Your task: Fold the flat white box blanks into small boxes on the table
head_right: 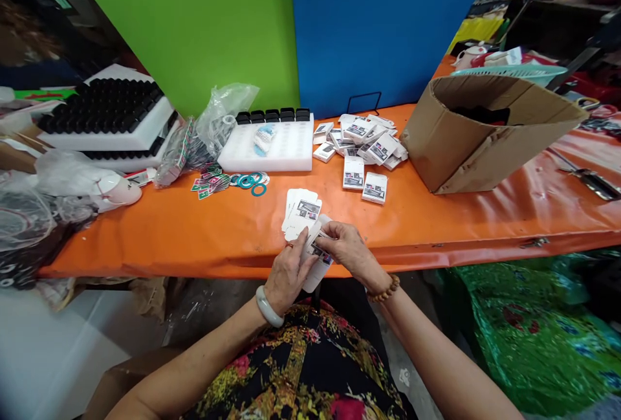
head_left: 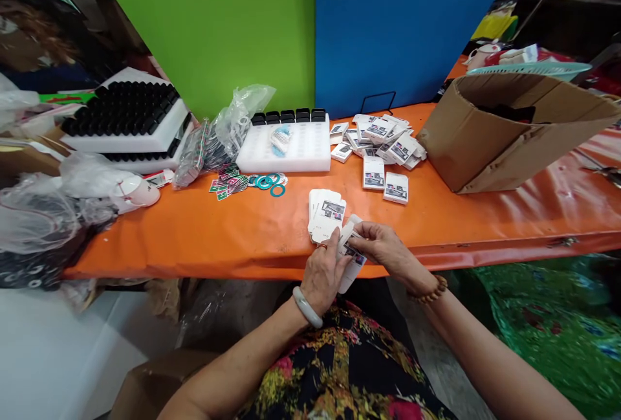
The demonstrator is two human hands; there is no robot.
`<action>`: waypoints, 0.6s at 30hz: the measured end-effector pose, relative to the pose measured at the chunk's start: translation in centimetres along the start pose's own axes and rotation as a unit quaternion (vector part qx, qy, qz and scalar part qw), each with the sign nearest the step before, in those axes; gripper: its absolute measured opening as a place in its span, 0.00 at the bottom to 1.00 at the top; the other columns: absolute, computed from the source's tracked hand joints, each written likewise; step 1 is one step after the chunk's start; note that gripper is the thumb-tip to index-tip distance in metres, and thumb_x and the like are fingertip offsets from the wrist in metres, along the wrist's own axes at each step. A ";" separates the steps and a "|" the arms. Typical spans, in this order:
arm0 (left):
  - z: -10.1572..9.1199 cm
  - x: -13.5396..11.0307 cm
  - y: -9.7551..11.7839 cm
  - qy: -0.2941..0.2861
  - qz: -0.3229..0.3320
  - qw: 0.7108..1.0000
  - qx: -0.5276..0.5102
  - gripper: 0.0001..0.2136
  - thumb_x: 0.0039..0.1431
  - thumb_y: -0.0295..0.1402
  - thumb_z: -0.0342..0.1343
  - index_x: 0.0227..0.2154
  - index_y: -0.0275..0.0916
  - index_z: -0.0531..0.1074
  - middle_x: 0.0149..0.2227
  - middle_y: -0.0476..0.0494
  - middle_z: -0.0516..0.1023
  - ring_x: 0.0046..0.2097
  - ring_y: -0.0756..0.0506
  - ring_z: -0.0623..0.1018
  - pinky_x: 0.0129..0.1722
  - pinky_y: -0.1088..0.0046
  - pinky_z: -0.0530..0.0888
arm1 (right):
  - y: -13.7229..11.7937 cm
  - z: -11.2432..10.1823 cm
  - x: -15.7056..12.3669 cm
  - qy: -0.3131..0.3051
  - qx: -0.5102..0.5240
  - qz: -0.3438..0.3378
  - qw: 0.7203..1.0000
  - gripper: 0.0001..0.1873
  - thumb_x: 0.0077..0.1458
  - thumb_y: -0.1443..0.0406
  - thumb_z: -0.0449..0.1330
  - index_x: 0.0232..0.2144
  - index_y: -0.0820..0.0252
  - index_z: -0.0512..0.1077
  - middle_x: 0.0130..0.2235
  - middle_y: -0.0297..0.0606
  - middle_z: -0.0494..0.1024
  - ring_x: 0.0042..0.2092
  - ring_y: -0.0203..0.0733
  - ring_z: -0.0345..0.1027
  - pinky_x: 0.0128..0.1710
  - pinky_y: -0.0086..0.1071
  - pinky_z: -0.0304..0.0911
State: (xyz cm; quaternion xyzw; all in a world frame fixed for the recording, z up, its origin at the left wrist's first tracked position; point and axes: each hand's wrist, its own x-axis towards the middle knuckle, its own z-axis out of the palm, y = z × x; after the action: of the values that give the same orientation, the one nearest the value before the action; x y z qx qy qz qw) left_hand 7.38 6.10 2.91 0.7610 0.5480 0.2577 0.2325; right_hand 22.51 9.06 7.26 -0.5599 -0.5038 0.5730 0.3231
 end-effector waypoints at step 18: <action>1.1 -1.8 -1.1 -0.051 -0.203 0.855 -0.475 0.18 0.56 0.45 0.52 0.39 0.35 0.73 0.24 0.52 0.71 0.23 0.53 0.65 0.23 0.79 0.64 | 6.2 2.3 -3.4 0.241 -0.131 -0.109 0.956 0.24 0.46 0.55 0.63 0.44 0.60 0.65 0.40 0.44 0.72 0.31 0.42 0.67 0.33 0.38 0.64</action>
State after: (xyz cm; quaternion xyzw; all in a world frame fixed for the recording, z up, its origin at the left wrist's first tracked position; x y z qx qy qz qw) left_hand 6.78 4.59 1.10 0.4421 0.4886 0.3944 0.6404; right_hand 22.08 3.67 2.24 -0.6600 -0.5400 0.3115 0.4193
